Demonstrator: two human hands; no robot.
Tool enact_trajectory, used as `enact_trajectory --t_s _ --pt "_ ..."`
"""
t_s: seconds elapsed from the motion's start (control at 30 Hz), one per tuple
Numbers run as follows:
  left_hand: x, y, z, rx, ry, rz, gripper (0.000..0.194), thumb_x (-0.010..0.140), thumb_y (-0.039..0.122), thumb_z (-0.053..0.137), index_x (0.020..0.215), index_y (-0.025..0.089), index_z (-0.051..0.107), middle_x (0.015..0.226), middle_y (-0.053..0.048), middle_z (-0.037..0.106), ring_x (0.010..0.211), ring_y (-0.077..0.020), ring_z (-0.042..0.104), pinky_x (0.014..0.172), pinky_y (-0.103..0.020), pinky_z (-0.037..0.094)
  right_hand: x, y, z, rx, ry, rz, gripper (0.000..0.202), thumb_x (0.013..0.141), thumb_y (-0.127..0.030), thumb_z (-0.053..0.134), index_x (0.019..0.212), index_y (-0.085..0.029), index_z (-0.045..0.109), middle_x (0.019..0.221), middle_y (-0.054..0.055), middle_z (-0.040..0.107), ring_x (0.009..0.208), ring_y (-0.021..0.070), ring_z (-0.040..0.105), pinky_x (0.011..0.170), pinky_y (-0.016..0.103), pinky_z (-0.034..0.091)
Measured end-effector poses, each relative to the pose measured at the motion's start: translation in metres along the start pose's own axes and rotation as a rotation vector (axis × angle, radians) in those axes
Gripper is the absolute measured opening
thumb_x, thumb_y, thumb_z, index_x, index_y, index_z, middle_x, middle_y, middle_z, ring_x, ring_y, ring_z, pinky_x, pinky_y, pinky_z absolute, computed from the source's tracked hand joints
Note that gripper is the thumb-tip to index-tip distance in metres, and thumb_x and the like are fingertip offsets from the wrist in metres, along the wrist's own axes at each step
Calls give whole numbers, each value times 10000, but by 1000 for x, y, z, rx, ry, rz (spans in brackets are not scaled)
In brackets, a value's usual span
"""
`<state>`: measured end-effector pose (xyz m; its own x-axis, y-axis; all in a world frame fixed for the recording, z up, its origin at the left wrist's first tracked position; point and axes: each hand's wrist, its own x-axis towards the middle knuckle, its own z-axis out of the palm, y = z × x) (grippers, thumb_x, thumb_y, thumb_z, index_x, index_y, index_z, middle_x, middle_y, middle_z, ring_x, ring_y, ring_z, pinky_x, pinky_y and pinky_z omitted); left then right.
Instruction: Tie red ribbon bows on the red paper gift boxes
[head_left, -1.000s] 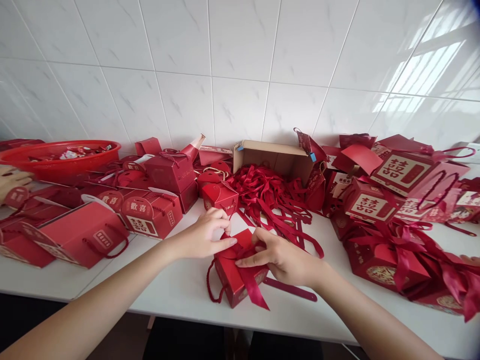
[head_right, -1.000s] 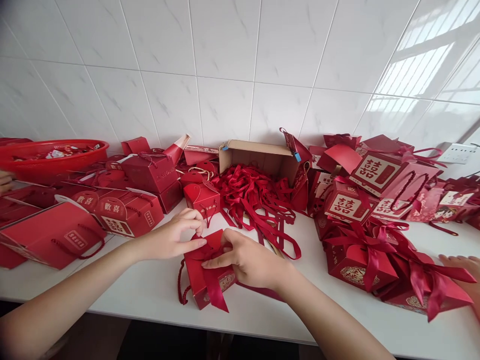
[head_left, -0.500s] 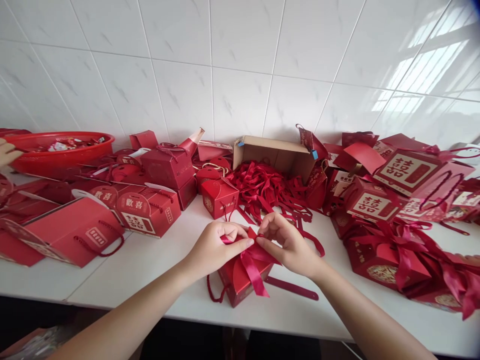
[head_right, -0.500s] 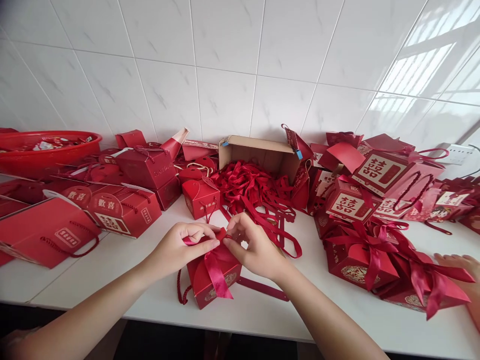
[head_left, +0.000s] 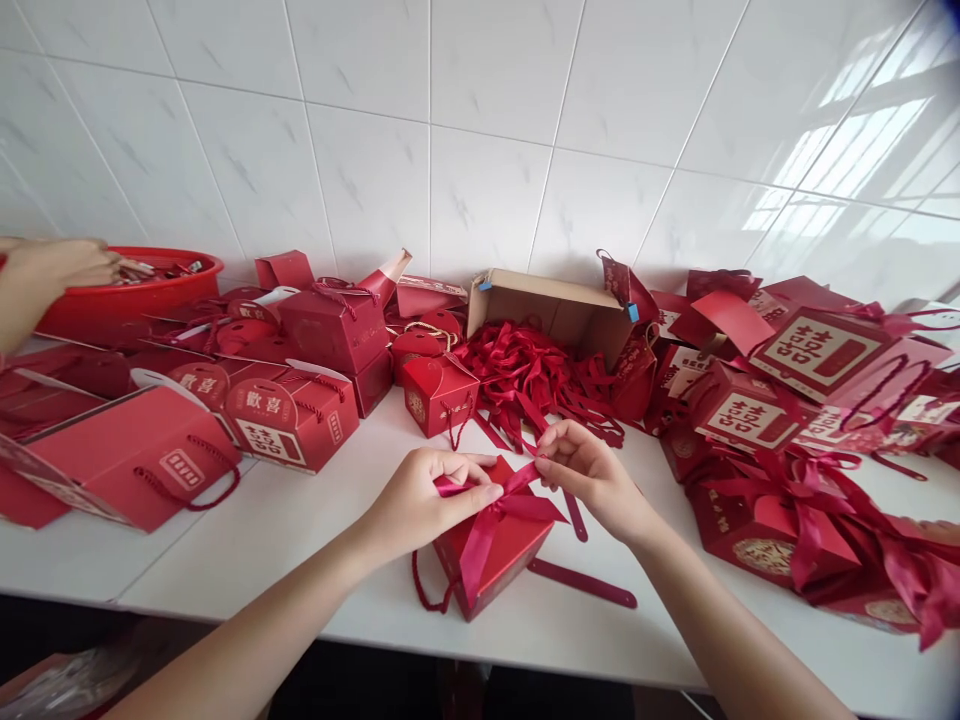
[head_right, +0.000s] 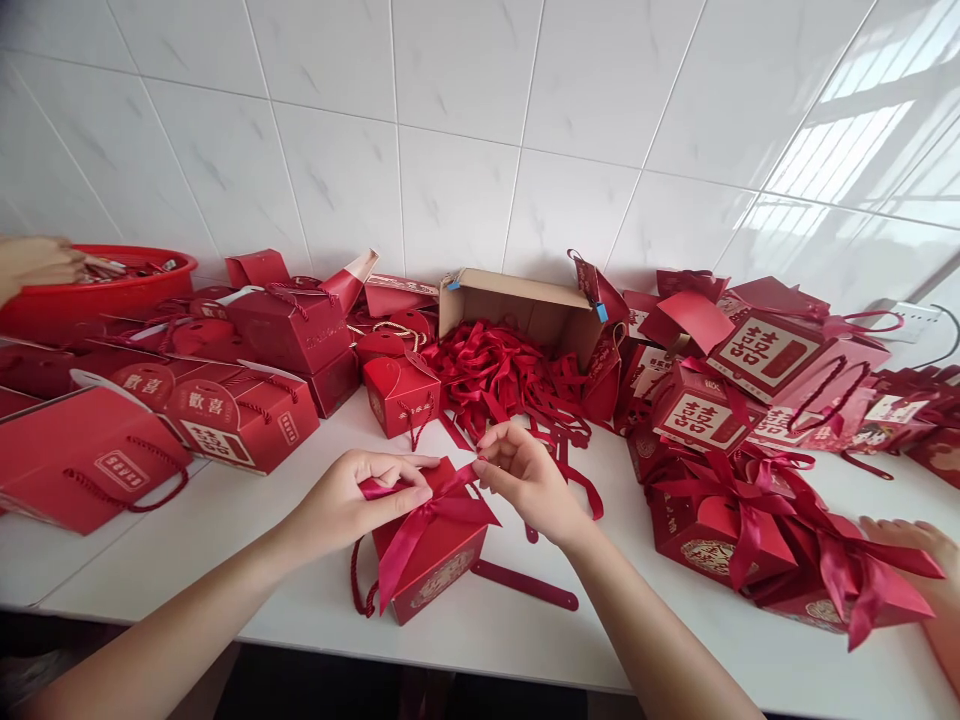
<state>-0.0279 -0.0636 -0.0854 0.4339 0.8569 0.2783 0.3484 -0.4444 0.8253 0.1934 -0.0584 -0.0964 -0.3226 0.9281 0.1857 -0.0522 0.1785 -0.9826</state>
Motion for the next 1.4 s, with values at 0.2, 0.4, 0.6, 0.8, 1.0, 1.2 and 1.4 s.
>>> enact_trajectory --t_s 0.2,0.4,0.6,0.8,1.0,1.2,1.4 --pt "3 -2 5 -44 1 -57 546 743 253 688 516 235 192 619 7 685 1107 -283 661 893 -348 550 5 -1 4 -25 115 -58 314 747 -378 754 810 -201 503 717 -31 542 648 103 519 594 241 436" --pt "4 -1 5 51 -2 -72 319 717 304 725 488 205 527 812 -39 748 1093 -294 661 951 -389 510 7 1 4 -13 175 -77 398 720 -408 780 776 -207 442 678 -48 549 615 91 522 580 223 438" --pt "3 -1 7 54 18 -74 172 733 279 698 605 198 618 859 -63 750 1066 -286 668 874 -372 528 -9 1 -10 -291 -6 290 536 896 -674 368 830 -171 542 773 22 572 608 115 543 492 238 413" --pt "0 -1 8 -28 58 -22 334 728 255 707 790 250 379 720 16 720 1058 -261 663 901 -391 498 -20 -4 -8 -294 -176 302 468 830 -587 600 652 -176 466 569 -55 426 527 75 373 489 217 279" --pt "-1 2 8 47 31 -60 297 773 256 669 918 259 411 772 21 707 1088 -234 632 954 -391 443 -25 -4 -5 -232 -147 253 440 840 -540 615 642 -175 468 581 -50 406 550 83 350 528 238 281" --pt "-3 -4 9 -6 30 -81 320 777 267 676 876 268 372 745 27 708 1169 -214 581 1039 -407 372 -38 -1 -10 -251 -111 219 423 868 -498 597 639 -179 441 591 -54 353 562 85 291 529 256 233" --pt "-3 -7 10 -55 17 -80 313 784 262 678 883 266 381 729 30 691 1186 -199 559 1050 -390 375 -49 -1 -19 -270 -179 264 443 871 -513 587 635 -185 404 571 -70 292 540 77 229 501 261 181"
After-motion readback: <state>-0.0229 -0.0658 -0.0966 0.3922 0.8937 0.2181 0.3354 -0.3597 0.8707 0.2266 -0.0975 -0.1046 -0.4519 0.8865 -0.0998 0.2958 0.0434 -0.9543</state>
